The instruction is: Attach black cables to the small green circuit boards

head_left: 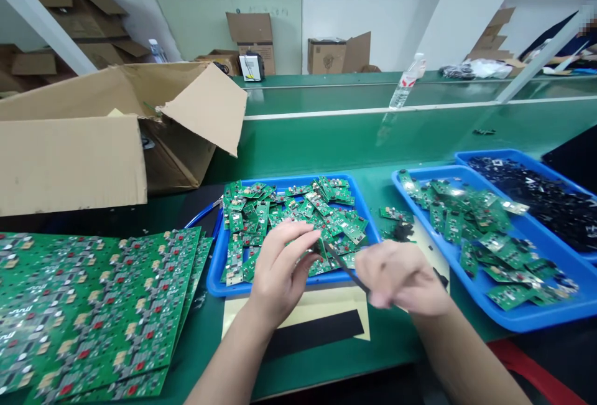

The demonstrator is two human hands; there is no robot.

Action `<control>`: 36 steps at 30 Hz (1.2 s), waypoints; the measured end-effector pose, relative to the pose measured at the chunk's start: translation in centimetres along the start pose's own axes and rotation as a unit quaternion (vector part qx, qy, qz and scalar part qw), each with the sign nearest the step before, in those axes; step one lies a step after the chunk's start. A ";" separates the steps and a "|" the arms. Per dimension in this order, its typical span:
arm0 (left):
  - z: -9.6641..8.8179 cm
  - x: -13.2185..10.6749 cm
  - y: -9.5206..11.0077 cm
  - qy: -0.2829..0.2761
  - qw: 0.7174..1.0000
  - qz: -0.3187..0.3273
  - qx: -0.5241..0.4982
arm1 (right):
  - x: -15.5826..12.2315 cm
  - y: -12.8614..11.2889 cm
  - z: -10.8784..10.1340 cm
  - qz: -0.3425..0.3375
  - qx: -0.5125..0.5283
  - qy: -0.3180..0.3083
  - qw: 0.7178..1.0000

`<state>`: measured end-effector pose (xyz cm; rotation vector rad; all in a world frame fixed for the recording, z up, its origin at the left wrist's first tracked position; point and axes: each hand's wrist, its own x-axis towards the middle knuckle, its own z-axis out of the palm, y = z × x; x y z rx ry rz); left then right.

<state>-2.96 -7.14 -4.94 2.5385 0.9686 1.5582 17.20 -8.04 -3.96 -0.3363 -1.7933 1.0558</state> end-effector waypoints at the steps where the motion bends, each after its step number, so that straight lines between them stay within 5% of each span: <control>1: -0.2 0.0 -0.2 0.009 1.000 0.003 0.004 | -0.1 -0.1 -0.5 -0.003 0.063 -0.012 0.998; 5: -0.8 0.0 -0.5 0.056 0.998 -0.011 0.017 | -0.3 -0.1 -1.9 -0.043 0.198 0.042 0.978; 9: -0.5 -0.1 -0.2 0.051 0.999 0.007 0.006 | 0.0 0.5 -1.3 0.053 0.076 0.140 0.986; 11: 0.0 -0.3 0.0 0.030 0.999 0.027 0.006 | 0.1 0.9 -0.4 0.116 0.001 0.120 0.986; 15: 0.5 -0.7 0.1 0.015 0.998 0.056 0.030 | 0.3 1.1 1.0 0.136 -0.019 0.027 0.990; 20: 0.5 -0.7 -0.1 0.016 0.995 0.069 0.064 | 0.2 0.2 1.1 0.177 0.002 0.056 0.983; 25: 0.5 -0.6 0.0 0.016 0.997 0.059 0.054 | 0.2 0.7 1.3 0.248 0.072 0.066 0.964; 29: 0.5 -0.6 0.0 0.005 0.998 0.045 0.037 | 0.3 2.0 1.7 0.310 0.227 0.082 0.919; 36: 0.7 -1.0 -0.1 0.005 0.999 0.028 0.014 | 0.6 2.7 2.4 0.321 0.298 0.077 0.896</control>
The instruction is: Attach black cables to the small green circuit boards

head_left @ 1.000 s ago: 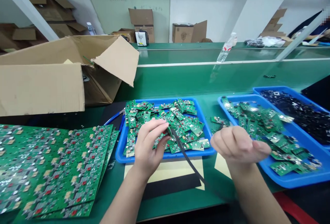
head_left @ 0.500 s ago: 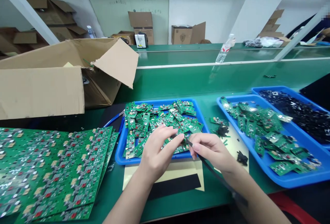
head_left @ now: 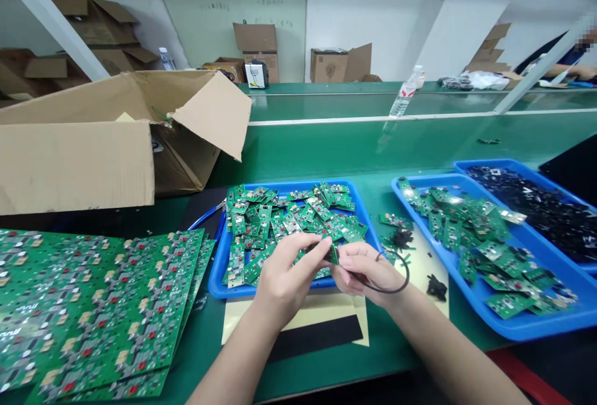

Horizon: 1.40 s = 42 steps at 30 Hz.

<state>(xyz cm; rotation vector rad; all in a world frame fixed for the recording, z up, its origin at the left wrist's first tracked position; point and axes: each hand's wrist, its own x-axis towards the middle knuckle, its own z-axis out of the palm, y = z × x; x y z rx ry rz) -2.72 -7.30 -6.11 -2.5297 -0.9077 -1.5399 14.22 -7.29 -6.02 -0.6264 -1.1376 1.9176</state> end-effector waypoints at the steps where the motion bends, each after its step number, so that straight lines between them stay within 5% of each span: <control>1: 0.0 -0.1 0.0 -0.001 1.000 -0.002 -0.007 | 0.1 0.1 0.0 0.001 0.004 -0.002 1.000; 10: -0.6 0.3 -0.4 -0.015 0.994 0.056 0.088 | -0.6 -0.6 -1.0 -0.030 -0.035 0.040 0.998; 19: -0.8 0.4 0.0 -0.045 0.993 0.092 0.062 | -1.2 -1.4 -0.4 -0.057 -0.084 0.071 0.992; 25: -0.6 0.5 -0.1 -0.005 0.999 0.032 0.035 | -0.7 -0.7 -0.5 -0.026 -0.090 0.040 0.995; 34: -0.2 0.0 0.1 -0.055 0.994 -0.029 -0.088 | -0.2 0.1 -0.7 -0.004 -0.107 -0.002 0.994; 42: 0.0 0.4 1.0 -0.108 0.961 -0.129 -0.220 | -0.7 -0.8 -1.1 -0.067 -0.224 0.011 0.972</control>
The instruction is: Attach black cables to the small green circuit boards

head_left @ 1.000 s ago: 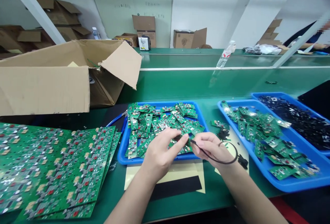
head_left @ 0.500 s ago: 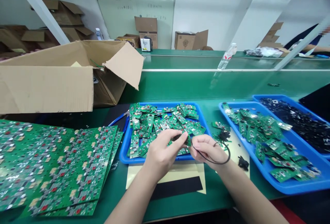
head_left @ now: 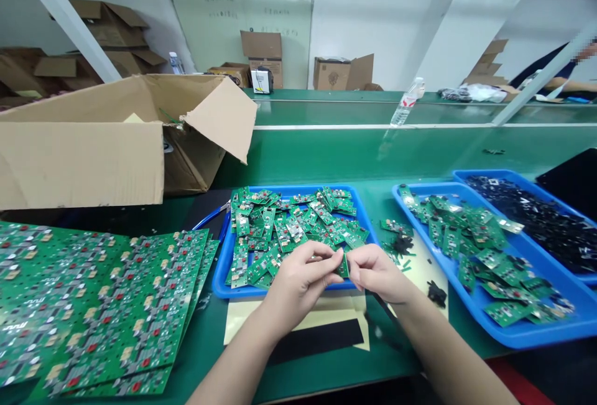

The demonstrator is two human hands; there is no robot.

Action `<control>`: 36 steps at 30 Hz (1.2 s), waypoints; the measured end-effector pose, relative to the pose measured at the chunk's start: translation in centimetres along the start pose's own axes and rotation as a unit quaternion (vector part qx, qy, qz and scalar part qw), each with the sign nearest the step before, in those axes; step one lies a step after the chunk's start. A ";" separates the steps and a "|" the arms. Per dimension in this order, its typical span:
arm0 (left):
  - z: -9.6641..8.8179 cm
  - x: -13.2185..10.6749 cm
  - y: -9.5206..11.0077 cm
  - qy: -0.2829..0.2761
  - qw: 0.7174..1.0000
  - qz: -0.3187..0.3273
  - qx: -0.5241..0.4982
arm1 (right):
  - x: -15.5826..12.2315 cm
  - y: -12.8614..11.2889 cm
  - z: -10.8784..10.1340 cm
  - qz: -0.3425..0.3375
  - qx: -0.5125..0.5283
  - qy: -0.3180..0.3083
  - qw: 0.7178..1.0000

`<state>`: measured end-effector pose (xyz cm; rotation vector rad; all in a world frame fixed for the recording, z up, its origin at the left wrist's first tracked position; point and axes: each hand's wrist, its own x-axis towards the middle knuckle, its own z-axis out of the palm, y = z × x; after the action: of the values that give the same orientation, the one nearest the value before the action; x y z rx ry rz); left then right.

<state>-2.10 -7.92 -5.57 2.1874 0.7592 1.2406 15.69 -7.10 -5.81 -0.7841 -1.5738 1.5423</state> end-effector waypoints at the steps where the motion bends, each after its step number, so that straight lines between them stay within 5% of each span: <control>1: -0.1 0.1 0.1 0.004 1.000 -0.024 -0.020 | 0.0 0.1 0.1 -0.005 -0.014 0.004 1.000; 5: -1.1 0.4 -0.1 0.122 0.971 -0.152 -0.135 | 0.2 0.5 0.4 -0.022 -0.050 0.031 0.998; 8: -1.8 0.5 -0.6 0.224 0.939 -0.207 -0.156 | 0.2 0.2 -0.2 -0.066 -0.003 0.129 0.989; 11: -1.5 0.6 -0.6 0.170 0.945 -0.232 -0.155 | 0.2 -0.1 -0.6 -0.126 0.086 0.233 0.960; 17: 0.2 0.5 0.4 0.068 0.951 -0.244 -0.176 | 0.3 1.1 0.9 -0.077 0.148 0.129 0.978; 28: 0.5 0.6 0.2 0.017 0.960 -0.245 -0.134 | 1.3 -0.1 -0.2 -0.013 0.242 0.113 0.964; 32: -0.5 0.3 -0.7 0.039 0.980 -0.193 0.014 | 0.7 -1.3 -3.0 -0.080 0.201 0.265 0.940; 36: -1.7 0.0 -2.5 0.073 0.960 -0.147 0.226 | -1.1 -2.0 -7.5 -0.163 0.042 0.497 0.852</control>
<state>-4.15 -5.87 -6.49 2.2237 1.4944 1.1670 22.84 -4.35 -4.30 -0.9759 -0.7815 0.7128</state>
